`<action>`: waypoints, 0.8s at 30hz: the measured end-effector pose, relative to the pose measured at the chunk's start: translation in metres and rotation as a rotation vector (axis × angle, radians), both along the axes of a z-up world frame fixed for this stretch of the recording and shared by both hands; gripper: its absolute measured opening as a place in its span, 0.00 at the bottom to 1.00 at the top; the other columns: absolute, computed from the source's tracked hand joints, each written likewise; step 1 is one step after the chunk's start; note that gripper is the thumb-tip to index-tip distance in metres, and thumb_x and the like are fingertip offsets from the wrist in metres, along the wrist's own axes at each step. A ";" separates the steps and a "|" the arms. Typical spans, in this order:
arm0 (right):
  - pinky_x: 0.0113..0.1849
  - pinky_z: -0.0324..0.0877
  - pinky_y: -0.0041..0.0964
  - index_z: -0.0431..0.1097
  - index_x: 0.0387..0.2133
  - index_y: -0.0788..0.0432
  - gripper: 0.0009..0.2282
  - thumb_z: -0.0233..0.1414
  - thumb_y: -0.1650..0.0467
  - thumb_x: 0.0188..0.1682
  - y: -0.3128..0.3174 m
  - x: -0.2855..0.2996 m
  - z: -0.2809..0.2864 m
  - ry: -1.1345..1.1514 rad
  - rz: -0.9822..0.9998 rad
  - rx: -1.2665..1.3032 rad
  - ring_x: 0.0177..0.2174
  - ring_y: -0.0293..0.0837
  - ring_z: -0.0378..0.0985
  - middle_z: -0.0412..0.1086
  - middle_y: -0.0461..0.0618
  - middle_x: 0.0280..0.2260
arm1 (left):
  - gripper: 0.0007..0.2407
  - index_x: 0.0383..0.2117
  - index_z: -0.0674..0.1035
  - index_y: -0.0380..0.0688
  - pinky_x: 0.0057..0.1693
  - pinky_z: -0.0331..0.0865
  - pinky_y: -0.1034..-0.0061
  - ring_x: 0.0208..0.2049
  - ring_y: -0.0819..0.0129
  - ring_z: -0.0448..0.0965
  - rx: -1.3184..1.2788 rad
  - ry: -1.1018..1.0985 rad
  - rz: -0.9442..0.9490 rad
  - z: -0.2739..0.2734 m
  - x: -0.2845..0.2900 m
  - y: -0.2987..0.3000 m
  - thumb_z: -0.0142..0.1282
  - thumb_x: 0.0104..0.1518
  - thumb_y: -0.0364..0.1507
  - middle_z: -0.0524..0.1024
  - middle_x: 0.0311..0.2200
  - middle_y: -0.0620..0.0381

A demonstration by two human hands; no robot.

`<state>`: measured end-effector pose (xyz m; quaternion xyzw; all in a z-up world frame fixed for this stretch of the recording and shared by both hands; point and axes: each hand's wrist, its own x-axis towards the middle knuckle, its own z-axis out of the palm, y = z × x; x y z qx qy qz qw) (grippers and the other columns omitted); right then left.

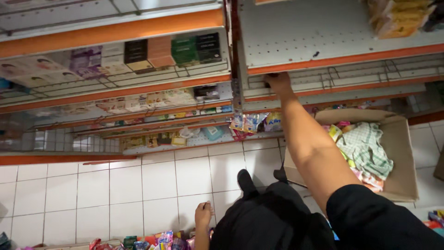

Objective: The person picks up packets from a cardboard box and places them onto shelves in a convenience store. They use a cloth and a handheld scanner while organizing the items on the rack.

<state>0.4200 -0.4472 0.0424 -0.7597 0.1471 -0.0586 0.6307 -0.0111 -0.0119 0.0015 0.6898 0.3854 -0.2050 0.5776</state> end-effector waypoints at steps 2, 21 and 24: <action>0.46 0.73 0.42 0.70 0.49 0.68 0.22 0.66 0.73 0.41 0.005 -0.005 -0.001 -0.188 0.010 -0.067 0.44 0.49 0.78 0.77 0.56 0.43 | 0.13 0.36 0.80 0.31 0.31 0.74 0.72 0.21 0.66 0.78 0.007 -0.037 -0.062 -0.004 0.004 -0.005 0.55 0.61 0.34 0.78 0.22 0.51; 0.45 0.72 0.47 0.78 0.43 0.60 0.21 0.61 0.57 0.44 -0.124 -0.341 -0.063 0.672 -0.090 -0.644 0.42 0.58 0.80 0.77 0.63 0.40 | 0.14 0.40 0.79 0.35 0.33 0.69 0.72 0.25 0.66 0.80 0.021 0.094 -0.468 -0.023 0.052 -0.080 0.54 0.62 0.36 0.81 0.29 0.51; 0.41 0.78 0.46 0.68 0.54 0.61 0.23 0.55 0.61 0.48 -0.136 -0.412 -0.068 0.844 -0.119 -0.130 0.36 0.59 0.87 0.79 0.60 0.39 | 0.14 0.39 0.79 0.34 0.35 0.71 0.72 0.25 0.65 0.79 0.017 0.062 -0.517 -0.017 0.068 -0.092 0.54 0.61 0.36 0.80 0.29 0.49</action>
